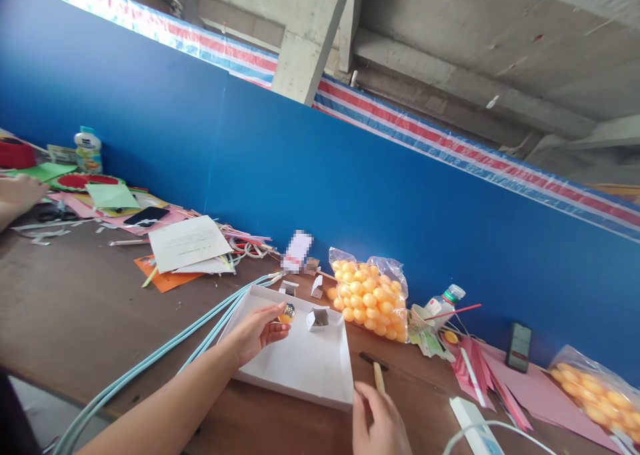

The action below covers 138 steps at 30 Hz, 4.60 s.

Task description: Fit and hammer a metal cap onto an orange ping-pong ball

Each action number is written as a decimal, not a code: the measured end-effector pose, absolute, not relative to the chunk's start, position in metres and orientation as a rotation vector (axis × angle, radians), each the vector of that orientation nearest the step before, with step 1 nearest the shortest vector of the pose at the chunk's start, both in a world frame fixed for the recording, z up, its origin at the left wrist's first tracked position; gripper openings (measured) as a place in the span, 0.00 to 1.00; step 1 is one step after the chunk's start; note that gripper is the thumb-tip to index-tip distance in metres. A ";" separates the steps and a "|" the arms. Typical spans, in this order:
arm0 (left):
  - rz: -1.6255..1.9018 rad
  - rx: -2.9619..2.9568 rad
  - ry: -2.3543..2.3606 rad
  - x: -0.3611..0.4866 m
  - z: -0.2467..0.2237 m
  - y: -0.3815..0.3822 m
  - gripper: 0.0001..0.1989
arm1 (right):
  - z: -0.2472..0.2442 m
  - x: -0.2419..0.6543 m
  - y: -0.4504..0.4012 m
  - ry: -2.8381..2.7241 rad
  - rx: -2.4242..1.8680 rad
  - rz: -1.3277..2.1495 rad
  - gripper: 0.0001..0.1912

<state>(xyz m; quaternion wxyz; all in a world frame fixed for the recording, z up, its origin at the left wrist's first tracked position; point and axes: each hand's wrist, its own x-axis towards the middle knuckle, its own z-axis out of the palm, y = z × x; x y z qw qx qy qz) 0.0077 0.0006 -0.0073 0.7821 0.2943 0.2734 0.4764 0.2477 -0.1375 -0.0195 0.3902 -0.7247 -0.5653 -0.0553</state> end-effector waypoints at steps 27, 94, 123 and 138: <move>0.999 0.658 0.669 0.008 -0.001 -0.002 0.17 | 0.005 0.203 0.037 -1.795 -2.442 0.400 0.11; 0.952 0.554 0.499 0.003 -0.002 -0.001 0.16 | 0.001 0.169 -0.034 -1.015 -1.074 1.014 0.14; 0.939 0.595 0.459 0.003 0.000 -0.005 0.13 | 0.006 0.162 -0.038 -0.973 -0.972 1.258 0.12; 0.934 0.630 0.428 0.002 -0.001 -0.004 0.13 | 0.006 0.163 -0.038 -0.998 -0.934 1.244 0.11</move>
